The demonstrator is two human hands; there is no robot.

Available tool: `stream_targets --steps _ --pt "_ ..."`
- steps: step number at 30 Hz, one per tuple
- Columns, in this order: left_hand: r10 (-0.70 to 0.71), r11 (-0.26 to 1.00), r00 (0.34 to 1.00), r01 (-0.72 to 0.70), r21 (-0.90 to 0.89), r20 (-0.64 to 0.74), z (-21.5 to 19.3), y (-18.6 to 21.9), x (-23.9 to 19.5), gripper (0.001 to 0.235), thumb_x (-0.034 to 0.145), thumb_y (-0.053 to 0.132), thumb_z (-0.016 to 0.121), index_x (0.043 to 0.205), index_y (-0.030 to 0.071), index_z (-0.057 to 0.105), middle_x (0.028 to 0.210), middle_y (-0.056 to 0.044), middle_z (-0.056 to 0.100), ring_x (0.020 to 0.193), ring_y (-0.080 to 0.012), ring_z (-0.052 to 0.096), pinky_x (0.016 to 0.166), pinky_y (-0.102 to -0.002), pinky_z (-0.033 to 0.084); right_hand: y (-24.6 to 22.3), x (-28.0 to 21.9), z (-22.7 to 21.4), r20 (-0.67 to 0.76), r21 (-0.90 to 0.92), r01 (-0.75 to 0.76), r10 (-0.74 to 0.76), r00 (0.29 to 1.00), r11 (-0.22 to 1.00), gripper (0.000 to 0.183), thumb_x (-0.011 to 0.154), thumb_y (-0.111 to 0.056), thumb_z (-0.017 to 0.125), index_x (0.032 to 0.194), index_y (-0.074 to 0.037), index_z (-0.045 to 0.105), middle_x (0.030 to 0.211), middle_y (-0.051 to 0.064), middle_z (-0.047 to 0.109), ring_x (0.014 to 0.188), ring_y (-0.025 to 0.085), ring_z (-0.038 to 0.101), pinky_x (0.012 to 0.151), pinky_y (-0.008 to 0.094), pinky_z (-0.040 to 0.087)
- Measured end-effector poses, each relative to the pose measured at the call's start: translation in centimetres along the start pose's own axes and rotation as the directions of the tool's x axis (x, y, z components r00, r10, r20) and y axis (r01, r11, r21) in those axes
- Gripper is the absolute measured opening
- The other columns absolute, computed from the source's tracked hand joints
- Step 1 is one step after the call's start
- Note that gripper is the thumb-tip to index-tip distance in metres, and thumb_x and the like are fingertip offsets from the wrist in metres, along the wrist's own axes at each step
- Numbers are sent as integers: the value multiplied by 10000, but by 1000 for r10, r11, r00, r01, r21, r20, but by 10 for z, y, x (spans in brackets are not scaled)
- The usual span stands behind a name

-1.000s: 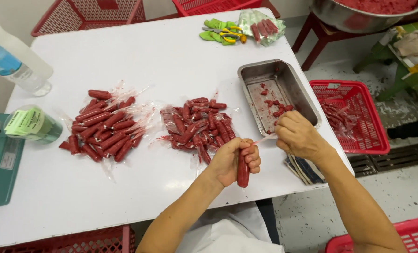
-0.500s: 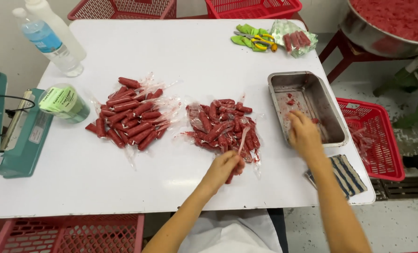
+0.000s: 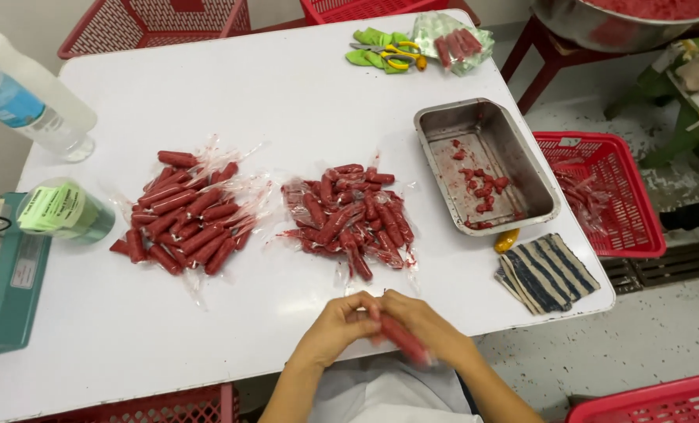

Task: The person packs small red sausages into clear plastic bags on a white table. They pick up the sausages, place them into the bags, and tie the ends to seal them. The person also handles a metal tray containing loose sausage pieces and a striped cloth.

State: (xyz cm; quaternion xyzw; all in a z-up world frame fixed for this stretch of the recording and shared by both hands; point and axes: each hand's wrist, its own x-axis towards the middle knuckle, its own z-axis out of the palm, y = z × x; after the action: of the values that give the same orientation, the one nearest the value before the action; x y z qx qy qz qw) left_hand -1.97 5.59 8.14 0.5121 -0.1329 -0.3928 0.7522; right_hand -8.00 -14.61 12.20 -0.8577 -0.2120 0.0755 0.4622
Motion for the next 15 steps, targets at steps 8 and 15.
stream_targets --steps 8,15 --pt "95 982 947 -39 187 -306 1 -5 29 122 882 19 767 1002 -3 761 910 -101 673 663 -194 663 588 -272 553 7 2 -6 -235 -208 38 -88 968 977 134 1035 -75 435 1015 -11 551 1079 125 566 935 276 579 829 368 480" --pt "543 367 827 -391 844 146 4 0 33 109 971 113 672 1014 14 658 935 -62 584 711 -194 582 665 -331 484 55 14 22 -439 188 90 2 898 978 236 1074 -167 439 991 -28 610 1113 111 631 1018 225 631 936 340 501"
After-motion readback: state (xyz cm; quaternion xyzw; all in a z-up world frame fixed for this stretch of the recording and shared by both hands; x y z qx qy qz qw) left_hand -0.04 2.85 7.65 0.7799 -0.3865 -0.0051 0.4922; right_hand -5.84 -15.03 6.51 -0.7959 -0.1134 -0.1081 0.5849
